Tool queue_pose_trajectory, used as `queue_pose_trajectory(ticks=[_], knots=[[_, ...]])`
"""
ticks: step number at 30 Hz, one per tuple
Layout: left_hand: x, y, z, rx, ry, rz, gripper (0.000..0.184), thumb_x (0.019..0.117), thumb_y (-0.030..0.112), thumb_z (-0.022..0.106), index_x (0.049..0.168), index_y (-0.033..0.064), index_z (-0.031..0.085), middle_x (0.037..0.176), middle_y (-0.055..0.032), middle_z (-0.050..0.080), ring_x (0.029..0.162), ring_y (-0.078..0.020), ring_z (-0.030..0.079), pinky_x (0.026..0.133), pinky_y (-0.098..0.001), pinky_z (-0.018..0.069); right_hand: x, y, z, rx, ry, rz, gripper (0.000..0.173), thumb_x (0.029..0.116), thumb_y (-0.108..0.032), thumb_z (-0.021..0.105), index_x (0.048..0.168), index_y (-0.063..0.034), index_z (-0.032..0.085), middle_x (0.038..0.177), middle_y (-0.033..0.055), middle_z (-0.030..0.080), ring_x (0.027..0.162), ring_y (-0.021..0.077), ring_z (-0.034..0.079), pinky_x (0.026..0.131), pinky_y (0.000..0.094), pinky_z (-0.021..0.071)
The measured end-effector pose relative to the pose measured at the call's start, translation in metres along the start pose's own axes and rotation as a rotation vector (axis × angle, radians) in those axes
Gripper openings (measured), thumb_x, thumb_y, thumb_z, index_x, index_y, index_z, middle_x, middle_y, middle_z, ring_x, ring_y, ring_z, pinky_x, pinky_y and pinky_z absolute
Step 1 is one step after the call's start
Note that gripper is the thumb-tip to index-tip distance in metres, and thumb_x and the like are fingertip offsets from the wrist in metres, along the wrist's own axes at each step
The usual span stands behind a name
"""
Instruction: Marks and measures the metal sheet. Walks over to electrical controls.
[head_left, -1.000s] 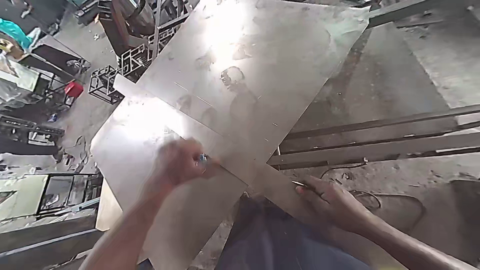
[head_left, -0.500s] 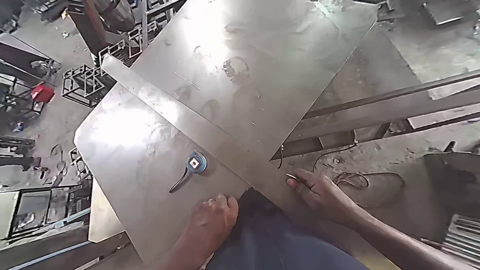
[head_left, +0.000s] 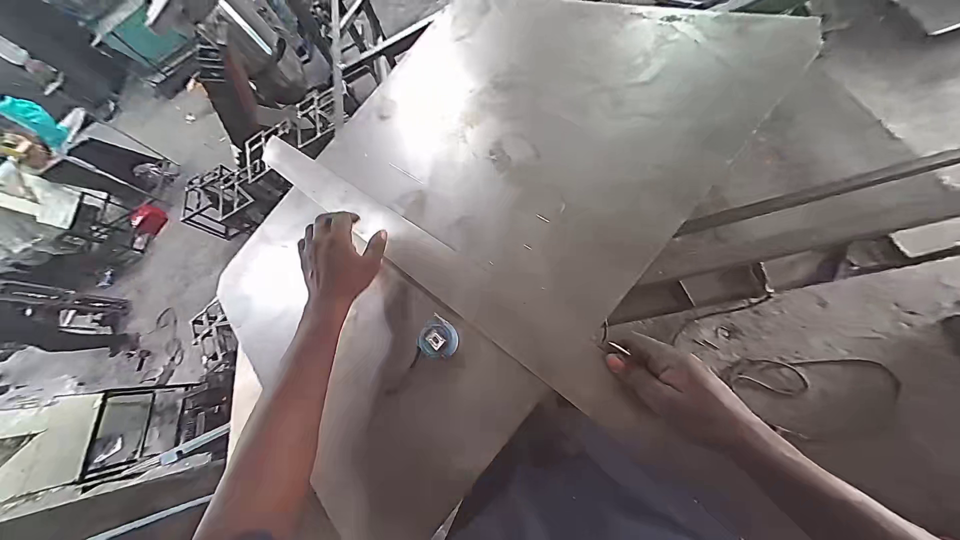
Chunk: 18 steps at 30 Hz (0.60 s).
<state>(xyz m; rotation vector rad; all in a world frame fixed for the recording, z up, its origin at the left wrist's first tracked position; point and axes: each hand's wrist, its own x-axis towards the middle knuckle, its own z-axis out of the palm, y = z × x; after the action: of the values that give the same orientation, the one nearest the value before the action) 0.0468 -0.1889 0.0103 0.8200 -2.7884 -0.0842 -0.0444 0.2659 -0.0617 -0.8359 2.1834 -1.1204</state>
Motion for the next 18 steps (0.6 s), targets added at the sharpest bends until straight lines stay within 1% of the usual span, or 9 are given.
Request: queue_pose_trajectory(ticks=[2, 3, 5, 6, 8, 10, 14, 16, 18], knots=[[0.042, -0.025, 0.026, 0.079, -0.117, -0.225, 0.101, 0.0813, 0.085, 0.051, 0.148, 0.0094, 0.05, 0.148, -0.0274, 0.05, 0.14, -0.0471, 0.045, 0.112, -0.0729, 0.0291, 0.001, 0.002, 0.0, 0.002, 0.029, 0.0, 0.033, 0.1023, -0.047, 0.046, 0.117, -0.0268, 0.068, 0.076, -0.0117, 0.06, 0.063, 0.0016, 0.056, 0.056, 0.0286, 0.0489], [0.057, -0.031, 0.038, 0.085, -0.15, -0.323, 0.113, 0.0752, 0.094, 0.047, 0.152, 0.0113, 0.047, 0.149, -0.0271, 0.05, 0.142, -0.0469, 0.043, 0.114, -0.0762, 0.0234, 0.002, 0.002, 0.0, -0.002, 0.042, 0.007, 0.035, 0.1023, -0.049, 0.046, 0.118, -0.0271, 0.069, 0.077, -0.0115, 0.062, 0.064, 0.0018, 0.057, 0.057, 0.0292, 0.0497], [0.079, -0.035, 0.056, 0.093, -0.165, -0.472, 0.126, 0.0659, 0.104, 0.038, 0.153, 0.0139, 0.046, 0.147, -0.026, 0.053, 0.142, -0.0456, 0.044, 0.114, -0.0793, 0.0187, 0.003, 0.004, 0.0, -0.02, 0.067, 0.007, 0.037, 0.1018, -0.05, 0.046, 0.118, -0.0275, 0.07, 0.077, -0.0118, 0.063, 0.063, 0.002, 0.057, 0.055, 0.0305, 0.0498], [0.087, -0.034, 0.063, 0.098, -0.158, -0.516, 0.128, 0.063, 0.106, 0.035, 0.152, 0.015, 0.047, 0.148, -0.0255, 0.052, 0.144, -0.0447, 0.042, 0.115, -0.0796, 0.0165, 0.004, 0.004, 0.0, -0.026, 0.072, 0.006, 0.037, 0.1015, -0.05, 0.045, 0.118, -0.0278, 0.07, 0.077, -0.0115, 0.064, 0.063, 0.0026, 0.058, 0.055, 0.0317, 0.0506], [0.099, -0.031, 0.07, 0.076, -0.116, -0.56, 0.127, 0.0605, 0.107, 0.037, 0.148, 0.0159, 0.05, 0.151, -0.0246, 0.049, 0.146, -0.0427, 0.039, 0.115, -0.0795, 0.0136, 0.006, 0.003, 0.0, -0.029, 0.072, 0.007, 0.037, 0.1014, -0.05, 0.045, 0.118, -0.0281, 0.071, 0.079, -0.0105, 0.066, 0.064, 0.0039, 0.06, 0.056, 0.0348, 0.0518], [0.105, -0.027, 0.072, 0.05, -0.115, -0.573, 0.124, 0.0624, 0.105, 0.04, 0.15, 0.0169, 0.049, 0.155, -0.0239, 0.045, 0.149, -0.0414, 0.036, 0.116, -0.0793, 0.0129, 0.008, 0.005, -0.002, -0.031, 0.062, 0.002, 0.038, 0.1015, -0.049, 0.045, 0.117, -0.0272, 0.071, 0.081, -0.01, 0.067, 0.066, 0.0039, 0.061, 0.057, 0.0355, 0.0522], [0.116, -0.025, 0.071, 0.032, -0.13, -0.562, 0.115, 0.0646, 0.102, 0.043, 0.145, 0.0218, 0.053, 0.152, -0.0213, 0.048, 0.146, -0.0397, 0.04, 0.114, -0.0803, 0.0157, 0.014, 0.006, -0.006, -0.032, 0.049, -0.003, 0.039, 0.1014, -0.049, 0.046, 0.114, -0.0228, 0.072, 0.081, -0.0088, 0.067, 0.067, 0.0038, 0.061, 0.058, 0.0342, 0.052], [0.12, -0.027, 0.072, 0.027, -0.12, -0.551, 0.116, 0.0634, 0.104, 0.041, 0.146, 0.0231, 0.053, 0.153, -0.0199, 0.048, 0.146, -0.039, 0.04, 0.114, -0.0803, 0.0156, 0.018, 0.004, -0.009, -0.035, 0.026, 0.0, 0.039, 0.1019, -0.049, 0.046, 0.11, -0.0214, 0.072, 0.081, -0.0077, 0.066, 0.068, 0.0049, 0.061, 0.059, 0.0356, 0.0521], [0.123, -0.027, 0.075, 0.012, -0.118, -0.549, 0.119, 0.0634, 0.105, 0.04, 0.152, 0.0254, 0.048, 0.158, -0.0185, 0.043, 0.15, -0.0383, 0.035, 0.115, -0.0803, 0.0127, 0.02, 0.001, -0.011, -0.035, 0.015, 0.011, 0.039, 0.1023, -0.049, 0.046, 0.106, -0.0203, 0.071, 0.078, -0.0072, 0.064, 0.066, 0.0056, 0.06, 0.057, 0.0351, 0.0506]])
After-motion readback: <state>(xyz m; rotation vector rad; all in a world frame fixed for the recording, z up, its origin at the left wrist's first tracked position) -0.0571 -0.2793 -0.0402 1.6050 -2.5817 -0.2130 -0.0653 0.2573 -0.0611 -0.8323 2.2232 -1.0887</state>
